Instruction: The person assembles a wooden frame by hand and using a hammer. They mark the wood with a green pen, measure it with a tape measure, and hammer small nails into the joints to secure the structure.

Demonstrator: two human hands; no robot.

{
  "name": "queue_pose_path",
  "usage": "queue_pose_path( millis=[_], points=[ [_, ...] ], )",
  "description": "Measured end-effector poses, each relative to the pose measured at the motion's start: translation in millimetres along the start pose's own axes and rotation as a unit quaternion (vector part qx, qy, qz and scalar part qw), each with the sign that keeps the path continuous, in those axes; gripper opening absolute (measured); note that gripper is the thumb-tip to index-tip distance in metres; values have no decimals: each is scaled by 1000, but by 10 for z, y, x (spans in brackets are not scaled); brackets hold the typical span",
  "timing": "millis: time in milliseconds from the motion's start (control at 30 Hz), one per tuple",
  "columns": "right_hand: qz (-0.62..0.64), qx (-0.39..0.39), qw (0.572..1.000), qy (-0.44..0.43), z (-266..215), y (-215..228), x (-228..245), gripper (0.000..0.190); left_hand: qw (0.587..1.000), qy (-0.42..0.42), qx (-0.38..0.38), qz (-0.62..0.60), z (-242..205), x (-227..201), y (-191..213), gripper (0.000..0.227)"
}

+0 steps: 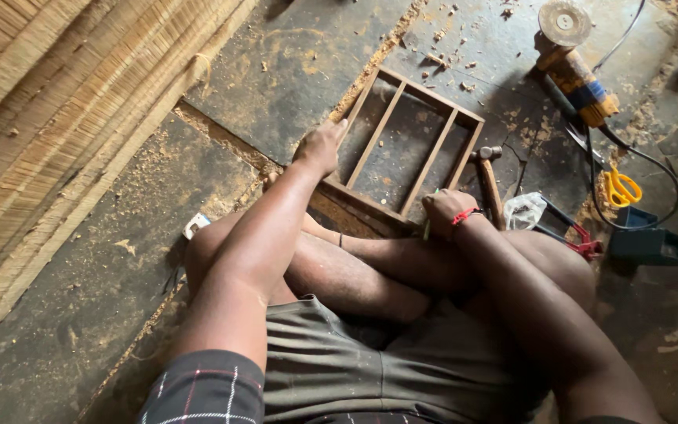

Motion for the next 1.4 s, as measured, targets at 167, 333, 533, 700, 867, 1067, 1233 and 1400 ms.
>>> queue_pose_path(
  millis=[167,333,533,700,867,1067,1233,1400],
  points=[
    [-18,-23,1000,-9,25,18,36,15,998,-3,-61,-18,111,-42,65,60],
    [-6,-19,999,-43,29,78,75,15,999,-8,-40,-4,125,-90,106,54],
    [1,14,998,-62,50,114,92,35,998,19,-26,60,266,-308,170,34],
    [44,-22,999,-22,120,69,44,25,992,-58,-108,27,775,-527,121,68],
    [47,-35,998,-29,171,-78,-51,15,987,-83,-104,96,1484,-684,-49,54],
    [100,-72,992,-10,170,-36,-41,13,971,-99,-59,211,1761,-809,-101,47],
    [88,-47,995,-24,176,-79,-73,12,980,-80,-49,177,1774,-820,-117,40],
    [87,-64,994,-15,162,-61,-57,14,982,-90,-90,138,1736,-819,-17,45]
  ],
)
Point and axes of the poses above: each hand's wrist, its own z-axis towards the middle knuckle, its own y-axis out of the back of the hand, x = y × z, the point moved 6 cm from there along z, towards the middle knuckle, and after that the axes turned 7 degrees about -x, right-handed, at the moved point
